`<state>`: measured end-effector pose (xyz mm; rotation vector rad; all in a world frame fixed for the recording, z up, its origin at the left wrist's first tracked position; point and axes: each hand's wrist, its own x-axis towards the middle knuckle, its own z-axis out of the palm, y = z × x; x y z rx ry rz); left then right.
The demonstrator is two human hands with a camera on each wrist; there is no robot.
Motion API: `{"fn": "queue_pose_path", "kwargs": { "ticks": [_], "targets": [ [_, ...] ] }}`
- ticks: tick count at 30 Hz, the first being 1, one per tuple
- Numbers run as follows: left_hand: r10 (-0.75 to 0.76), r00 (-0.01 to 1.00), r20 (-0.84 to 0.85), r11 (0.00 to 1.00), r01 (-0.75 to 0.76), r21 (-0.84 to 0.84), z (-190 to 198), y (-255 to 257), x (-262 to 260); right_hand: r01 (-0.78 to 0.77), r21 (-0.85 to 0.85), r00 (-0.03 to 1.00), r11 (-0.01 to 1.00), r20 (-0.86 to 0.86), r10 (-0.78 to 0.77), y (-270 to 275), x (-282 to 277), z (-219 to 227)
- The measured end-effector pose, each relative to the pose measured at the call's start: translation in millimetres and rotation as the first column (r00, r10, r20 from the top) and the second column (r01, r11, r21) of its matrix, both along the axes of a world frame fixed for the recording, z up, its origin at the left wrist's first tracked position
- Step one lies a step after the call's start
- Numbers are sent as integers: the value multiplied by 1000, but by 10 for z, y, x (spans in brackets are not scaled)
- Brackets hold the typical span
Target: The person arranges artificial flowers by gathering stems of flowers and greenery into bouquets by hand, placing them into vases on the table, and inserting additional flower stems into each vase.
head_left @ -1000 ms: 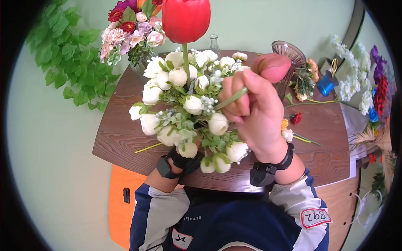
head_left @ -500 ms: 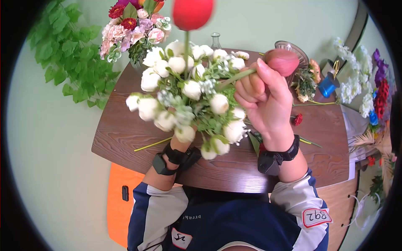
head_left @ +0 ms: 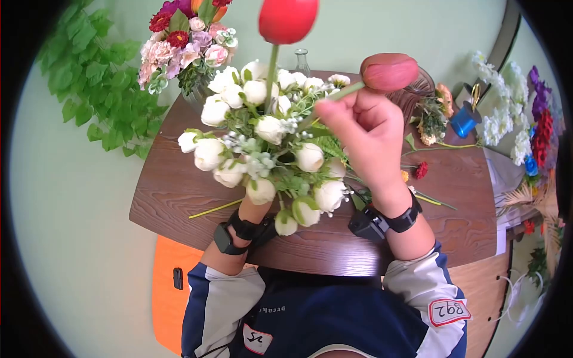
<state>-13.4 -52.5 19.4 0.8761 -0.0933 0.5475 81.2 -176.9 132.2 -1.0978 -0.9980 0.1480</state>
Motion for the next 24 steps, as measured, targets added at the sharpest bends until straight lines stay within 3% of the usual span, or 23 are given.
{"fn": "queue_pose_path", "kwargs": {
  "ticks": [1,3,6,8,9,11,12,13,17,18,20,23,24],
  "targets": [
    [-6,1000,3,1000,6,0,-61,-2,-255,155,-58,955,986,264,-134,-1,18,-22],
    [-9,1000,20,1000,9,3,-23,6,-205,273,-4,762,962,611,-214,-15,56,25],
    [2,999,43,1000,-2,-3,-41,96,-568,261,56,735,964,636,-236,36,75,-7],
    [11,999,53,1000,-10,-14,-34,79,-441,338,2,837,941,456,-302,54,81,-38],
    [13,998,57,1000,-12,-18,6,141,-395,332,-1,838,943,459,-295,86,81,-48],
    [14,998,59,1000,-12,-27,24,140,-351,284,129,923,950,232,-308,143,93,-66],
    [12,998,59,999,-10,-31,-2,139,-445,217,76,961,973,159,-227,126,113,-77],
    [8,998,58,999,-6,-34,-12,135,-607,217,74,961,973,158,-226,132,144,-78],
    [-20,998,63,999,23,-38,7,52,-425,81,100,954,992,281,-106,143,215,-58],
    [295,943,-156,763,-135,632,-256,154,-393,14,118,974,993,224,-41,145,182,-53],
    [314,933,-178,729,-118,674,-377,207,-407,-92,168,992,982,106,74,116,70,-14],
    [388,891,-236,621,-63,781,-490,255,-415,-70,167,997,983,39,64,55,32,1],
    [413,875,-251,581,-42,813,-513,267,-413,-3,140,998,990,64,-6,26,23,23]
  ]
}}
